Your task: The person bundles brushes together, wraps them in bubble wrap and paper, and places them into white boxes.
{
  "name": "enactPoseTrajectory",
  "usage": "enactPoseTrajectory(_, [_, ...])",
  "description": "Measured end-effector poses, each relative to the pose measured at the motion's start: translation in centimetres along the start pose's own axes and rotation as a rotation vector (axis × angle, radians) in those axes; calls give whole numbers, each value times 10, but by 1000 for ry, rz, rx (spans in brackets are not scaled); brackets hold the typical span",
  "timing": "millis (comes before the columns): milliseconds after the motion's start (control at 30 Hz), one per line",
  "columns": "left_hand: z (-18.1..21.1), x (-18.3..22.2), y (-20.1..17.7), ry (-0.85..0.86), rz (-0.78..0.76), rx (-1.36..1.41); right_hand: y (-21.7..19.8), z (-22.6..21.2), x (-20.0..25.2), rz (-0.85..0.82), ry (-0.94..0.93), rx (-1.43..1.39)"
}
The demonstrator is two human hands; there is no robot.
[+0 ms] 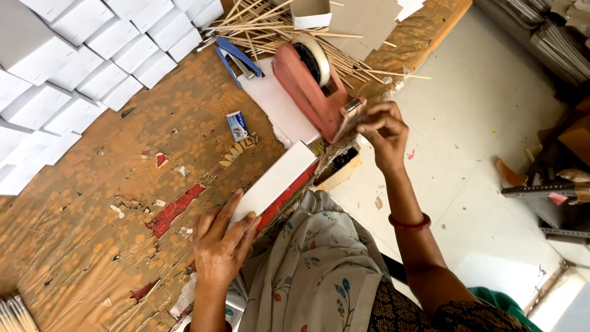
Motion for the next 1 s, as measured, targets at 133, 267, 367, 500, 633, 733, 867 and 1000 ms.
enactPoseTrajectory(133, [7, 3, 6, 137, 85, 31, 60, -23, 43, -68, -38, 240])
enactPoseTrajectory(267, [18, 16, 15, 232, 120, -51, 150, -17, 89, -305, 200, -265])
enactPoseTrajectory(367, [17, 28, 25, 313, 115, -43, 168, -2, 104, -283, 448, -433])
enactPoseTrajectory(500, [16, 26, 25, 316, 88, -41, 158, 21, 97, -264, 447, -288])
enactPoseTrajectory(633, [20, 5, 7, 208, 45, -95, 172, 6, 72, -249, 621, -436])
enactPoseTrajectory(733, [15, -10, 0, 13, -13, -96, 174, 2, 62, -302, 630, -356])
enactPoseTrajectory(867, [-5, -6, 9, -138, -78, 63, 180, -16, 41, -460, 520, 242])
enactPoseTrajectory(1000, [-1, 0, 6, -179, -11, 108, 179, -49, 30, -517, 251, 324])
Point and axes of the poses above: each hand's wrist, its own x-axis away from the middle knuckle, its own y-axis out of the palm, z = x × y, the point moved 5 cm from there along -x, towards the middle knuckle, and after that the axes turned 13 degrees about -z, right-handed, at the moved point
